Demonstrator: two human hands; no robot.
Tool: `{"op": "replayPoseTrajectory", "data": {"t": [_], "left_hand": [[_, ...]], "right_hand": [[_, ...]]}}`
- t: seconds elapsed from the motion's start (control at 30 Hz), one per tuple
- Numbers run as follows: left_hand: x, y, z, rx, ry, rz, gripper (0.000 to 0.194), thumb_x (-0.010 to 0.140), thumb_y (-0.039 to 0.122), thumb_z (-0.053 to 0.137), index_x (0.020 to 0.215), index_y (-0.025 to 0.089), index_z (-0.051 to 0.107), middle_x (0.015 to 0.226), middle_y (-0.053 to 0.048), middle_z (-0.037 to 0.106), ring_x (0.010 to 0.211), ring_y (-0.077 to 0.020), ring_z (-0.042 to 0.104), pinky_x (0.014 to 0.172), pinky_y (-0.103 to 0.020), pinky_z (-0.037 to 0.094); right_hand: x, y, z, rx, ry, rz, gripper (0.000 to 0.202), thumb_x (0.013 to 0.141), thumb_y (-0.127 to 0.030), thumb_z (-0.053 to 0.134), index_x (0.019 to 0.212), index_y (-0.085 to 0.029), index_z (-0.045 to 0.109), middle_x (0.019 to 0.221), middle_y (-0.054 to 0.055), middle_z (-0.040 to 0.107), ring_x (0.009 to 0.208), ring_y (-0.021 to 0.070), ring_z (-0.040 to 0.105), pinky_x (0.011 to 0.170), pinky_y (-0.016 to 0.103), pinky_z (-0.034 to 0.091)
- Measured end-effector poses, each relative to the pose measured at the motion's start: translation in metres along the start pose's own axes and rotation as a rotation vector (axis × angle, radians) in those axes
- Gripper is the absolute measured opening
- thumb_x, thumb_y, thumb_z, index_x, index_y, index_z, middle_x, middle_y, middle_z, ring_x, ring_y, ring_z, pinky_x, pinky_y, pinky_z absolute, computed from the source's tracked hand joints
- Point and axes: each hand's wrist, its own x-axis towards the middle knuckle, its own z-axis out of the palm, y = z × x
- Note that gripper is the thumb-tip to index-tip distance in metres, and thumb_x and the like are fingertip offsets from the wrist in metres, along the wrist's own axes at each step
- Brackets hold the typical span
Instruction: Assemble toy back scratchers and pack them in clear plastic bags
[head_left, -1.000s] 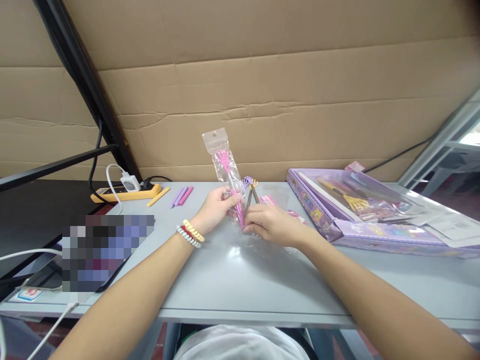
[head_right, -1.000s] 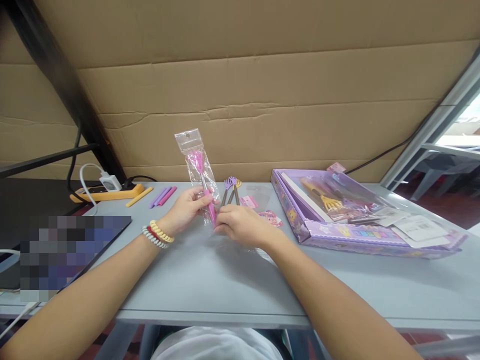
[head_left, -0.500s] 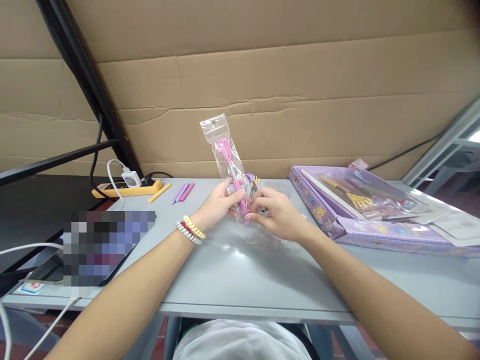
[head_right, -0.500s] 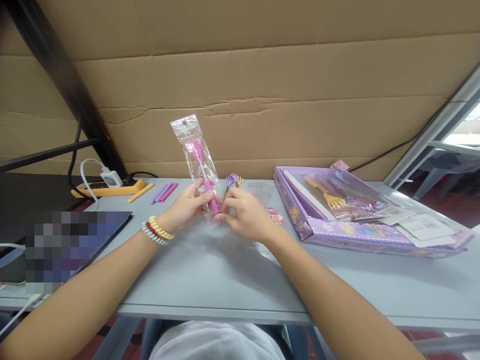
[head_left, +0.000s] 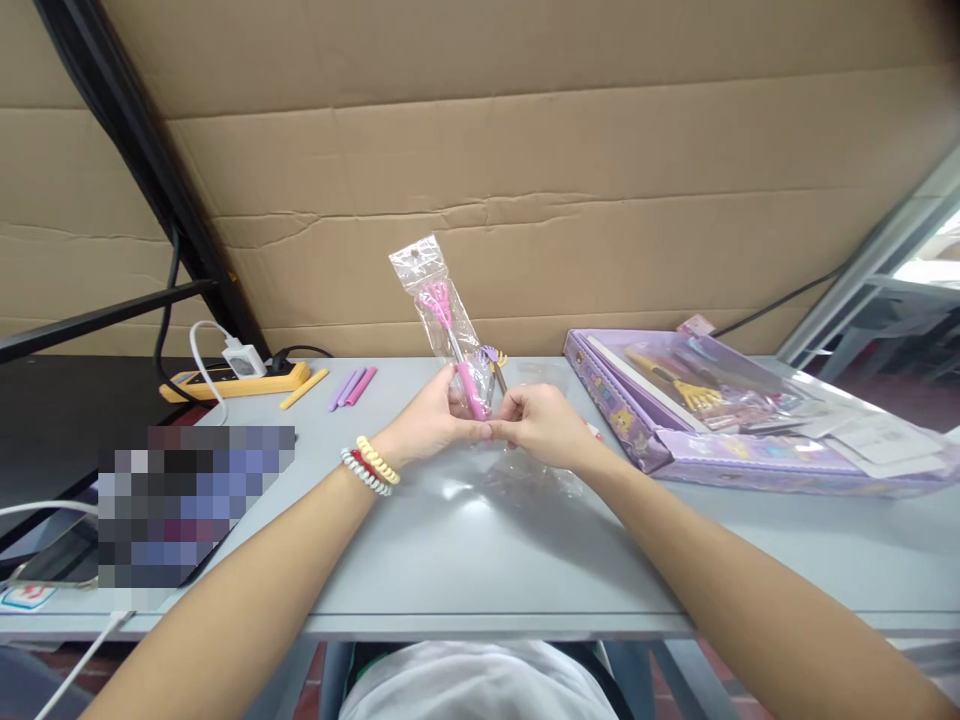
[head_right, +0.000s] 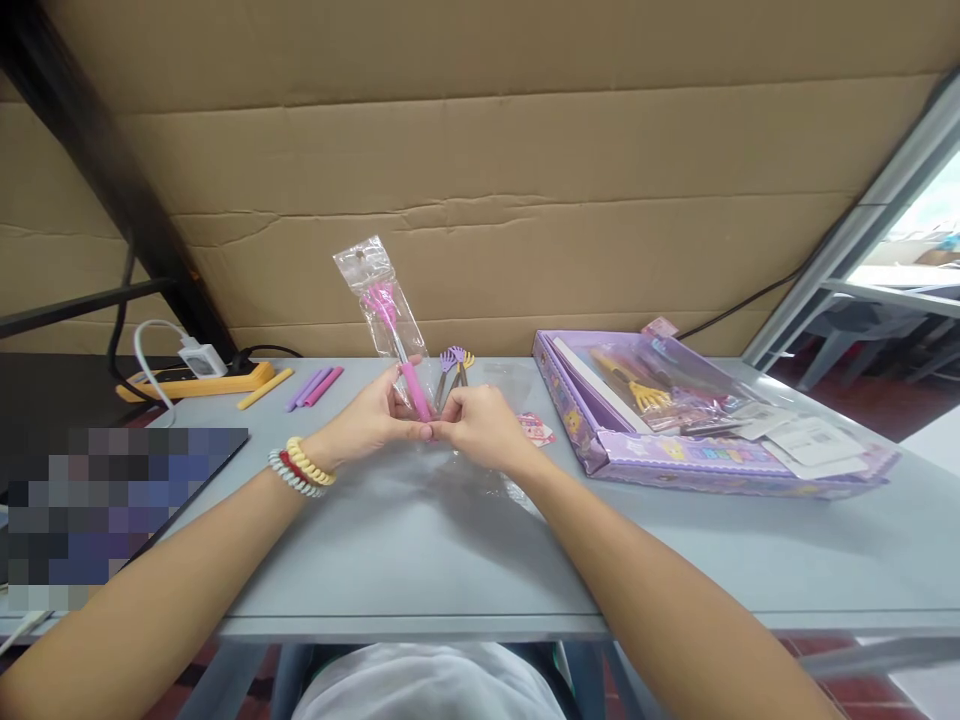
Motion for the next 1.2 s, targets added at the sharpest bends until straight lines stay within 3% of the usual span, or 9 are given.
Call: {"op": "replayPoseTrajectory", "data": {"t": [0.23,0.33,0.47,0.73,0.8,0.9,1.03,1.2], "left_hand": [[0.002,-0.004,-0.001,-0.167,0.014,-0.075,0.072,0.064,0.02,0.079,0.126,0.019,0.042,0.087,-0.004,0.067,0.072,-0.0171,0.066,0.073,-0.035,0.053],[0.002,-0.003,0.0,-0.168,-0.051,-0.079,0.059,0.063,0.018,0.079,0.116,0.015,0.052,0.094,-0.008,0.067,0.082,-0.0184,0.065,0.074,-0.033,0.052],[0.002,0.0,-0.002,-0.195,-0.119,-0.052,0.064,0.063,0.017,0.078,0.122,0.019,0.052,0.096,-0.007,0.067,0.084,-0.0175,0.063,0.073,-0.032,0.051],[-0.001,0.007,-0.006,-0.191,-0.092,-0.031,0.07,0.063,0.016,0.078,0.126,0.018,0.048,0.08,-0.003,0.067,0.07,-0.0139,0.063,0.068,-0.029,0.05],[0.001,0.008,-0.009,-0.173,-0.013,-0.025,0.062,0.062,0.016,0.079,0.118,0.015,0.052,0.081,-0.004,0.068,0.068,-0.0138,0.063,0.066,-0.029,0.049],[0.005,0.007,-0.015,-0.112,0.179,-0.053,0.05,0.06,0.015,0.079,0.104,0.013,0.054,0.084,-0.006,0.069,0.071,-0.014,0.063,0.069,-0.03,0.049],[0.011,0.001,-0.027,0.019,0.384,0.0,0.042,0.059,0.018,0.076,0.097,0.013,0.058,0.082,-0.004,0.068,0.072,-0.0136,0.061,0.072,-0.031,0.049],[0.013,-0.005,-0.035,0.348,0.466,0.021,0.038,0.065,0.025,0.068,0.101,0.014,0.065,0.082,-0.003,0.067,0.071,-0.0156,0.058,0.068,-0.03,0.046]], "right_hand": [[0.001,0.005,-0.003,0.21,-0.14,0.197,0.045,0.065,-0.043,0.07,0.092,-0.022,0.042,0.054,-0.004,0.061,0.044,0.0135,0.052,0.041,0.023,0.035],[0.002,0.008,-0.006,0.18,-0.21,0.189,0.042,0.064,-0.048,0.069,0.086,-0.021,0.046,0.058,-0.001,0.061,0.047,0.0125,0.05,0.041,0.022,0.033],[0.004,0.009,-0.007,0.161,-0.213,0.139,0.04,0.067,-0.055,0.066,0.072,-0.019,0.049,0.054,-0.002,0.055,0.049,0.0107,0.047,0.042,0.021,0.028],[0.001,0.001,-0.008,0.212,-0.349,0.035,0.048,0.076,-0.064,0.053,0.065,-0.017,0.052,0.054,-0.003,0.048,0.048,0.0078,0.039,0.047,0.022,0.027],[0.004,0.004,-0.007,0.21,-0.276,0.061,0.054,0.079,-0.068,0.045,0.062,-0.017,0.05,0.052,-0.003,0.046,0.046,0.0078,0.037,0.047,0.023,0.027],[0.009,0.01,-0.01,0.186,-0.063,0.142,0.058,0.082,-0.069,0.034,0.06,-0.018,0.048,0.051,-0.002,0.048,0.047,0.0097,0.04,0.049,0.024,0.03],[0.013,0.018,-0.016,-0.101,0.152,0.132,0.051,0.089,-0.057,0.03,0.058,-0.018,0.046,0.057,0.001,0.054,0.057,0.0136,0.048,0.054,0.025,0.033],[0.015,0.028,-0.013,-0.564,0.095,0.123,0.024,0.087,-0.028,0.04,0.082,-0.017,0.061,0.087,0.011,0.067,0.081,0.0223,0.059,0.064,0.029,0.037]]}}
